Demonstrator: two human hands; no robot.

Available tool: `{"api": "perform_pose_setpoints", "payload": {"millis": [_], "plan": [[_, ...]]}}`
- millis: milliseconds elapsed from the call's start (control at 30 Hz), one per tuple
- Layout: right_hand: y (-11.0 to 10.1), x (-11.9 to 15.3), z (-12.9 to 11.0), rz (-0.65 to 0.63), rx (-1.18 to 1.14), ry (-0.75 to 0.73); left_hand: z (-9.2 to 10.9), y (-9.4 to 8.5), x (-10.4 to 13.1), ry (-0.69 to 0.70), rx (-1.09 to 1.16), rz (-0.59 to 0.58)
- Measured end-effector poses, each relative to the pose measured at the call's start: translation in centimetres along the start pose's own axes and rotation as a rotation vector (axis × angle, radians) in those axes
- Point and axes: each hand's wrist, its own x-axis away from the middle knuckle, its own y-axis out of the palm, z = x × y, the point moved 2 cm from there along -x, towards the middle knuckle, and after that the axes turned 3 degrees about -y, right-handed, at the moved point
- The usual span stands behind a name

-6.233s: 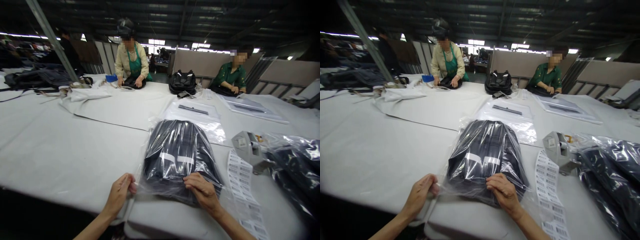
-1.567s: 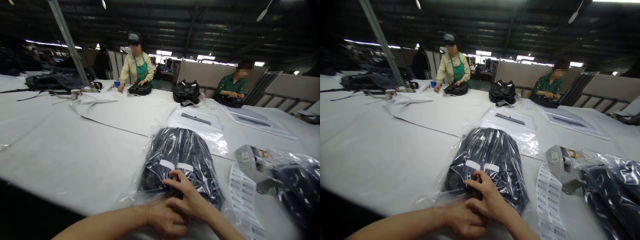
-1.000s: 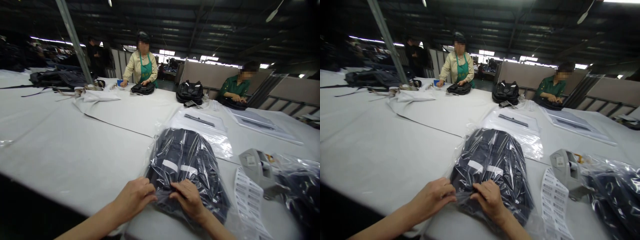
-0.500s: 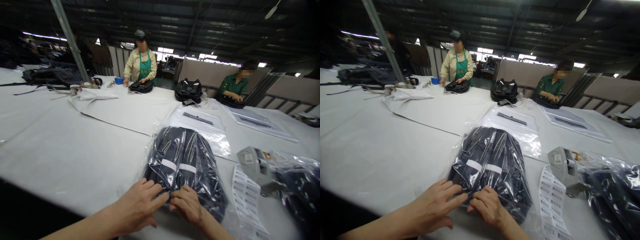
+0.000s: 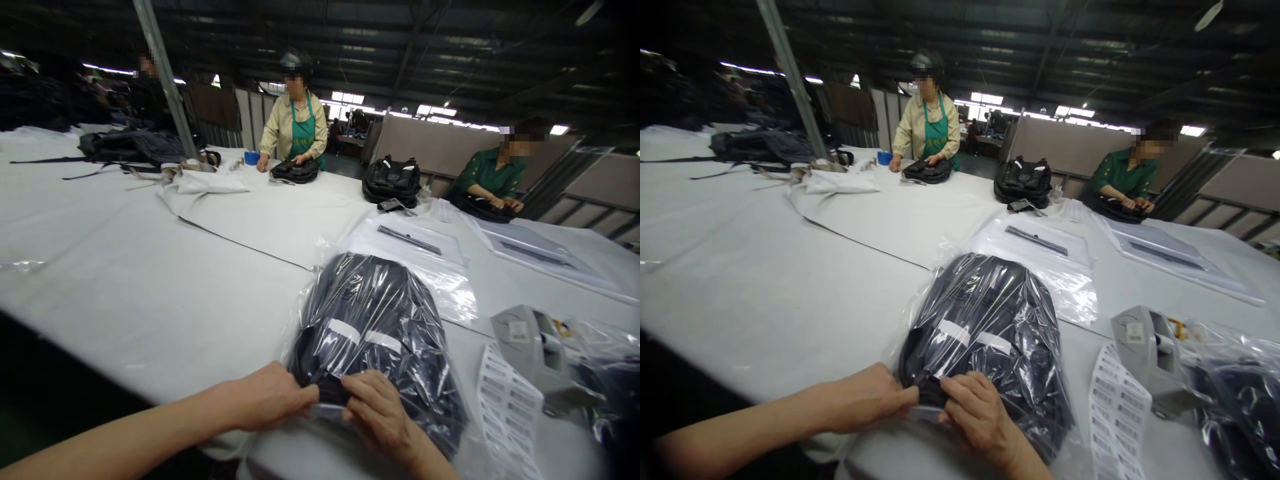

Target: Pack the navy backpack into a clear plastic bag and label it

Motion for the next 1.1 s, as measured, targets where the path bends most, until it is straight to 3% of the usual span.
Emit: {"api": "perform_pose_setpoints", "payload": {"millis": [133, 267, 333, 400, 467, 533, 633, 767, 867, 1033, 1100], "plan": [[0.3, 0.4, 0.4, 0.001, -0.011, 0.075, 0.9, 0.3, 0.7, -0.002, -0.073, 0.099], [0.6, 0.8, 0.5, 0.034, -0.041, 0.092, 2.1, 0.0, 1.8, 0.014, -0.208, 0.38], [0.7, 1.0, 0.5, 0.054, -0.053, 0.1, 2.2, -0.2, 1.8, 0.097, -0.121, 0.429], [0.7, 0.9, 0.6, 0.09, -0.072, 0.112, 1.7, -0.1, 1.2, 0.119, 0.126, 0.372], [0.7, 0.7, 0.6, 0.134, -0.1, 0.158, 0.8, 0.3, 0.3, -0.011, 0.4, 0.336], [0.6, 0.3, 0.7, 0.166, -0.119, 0.251, 0.3, 0.9, -0.4, -0.206, 0.555, 0.381], [0.7, -0.1, 0.9, 0.18, -0.131, 0.425, 0.6, 1.7, -1.0, -0.337, 0.557, 0.525], [0.9, -0.5, 1.2, 0.129, -0.194, 0.611, 0.8, 2.3, -1.4, -0.381, 0.43, 0.643], [0.8, -1.0, 1.6, 0.052, -0.224, 0.747, 0.0, 2.3, -1.5, -0.424, 0.396, 0.592], [0.8, -1.6, 2.4, -0.026, -0.304, 0.933, -0.2, 1.7, -1.4, -0.203, -0.114, 0.31], [0.9, -1.5, 2.6, -0.008, -0.304, 0.949, -0.2, 1.7, -1.3, -0.184, -0.182, 0.237]]}}
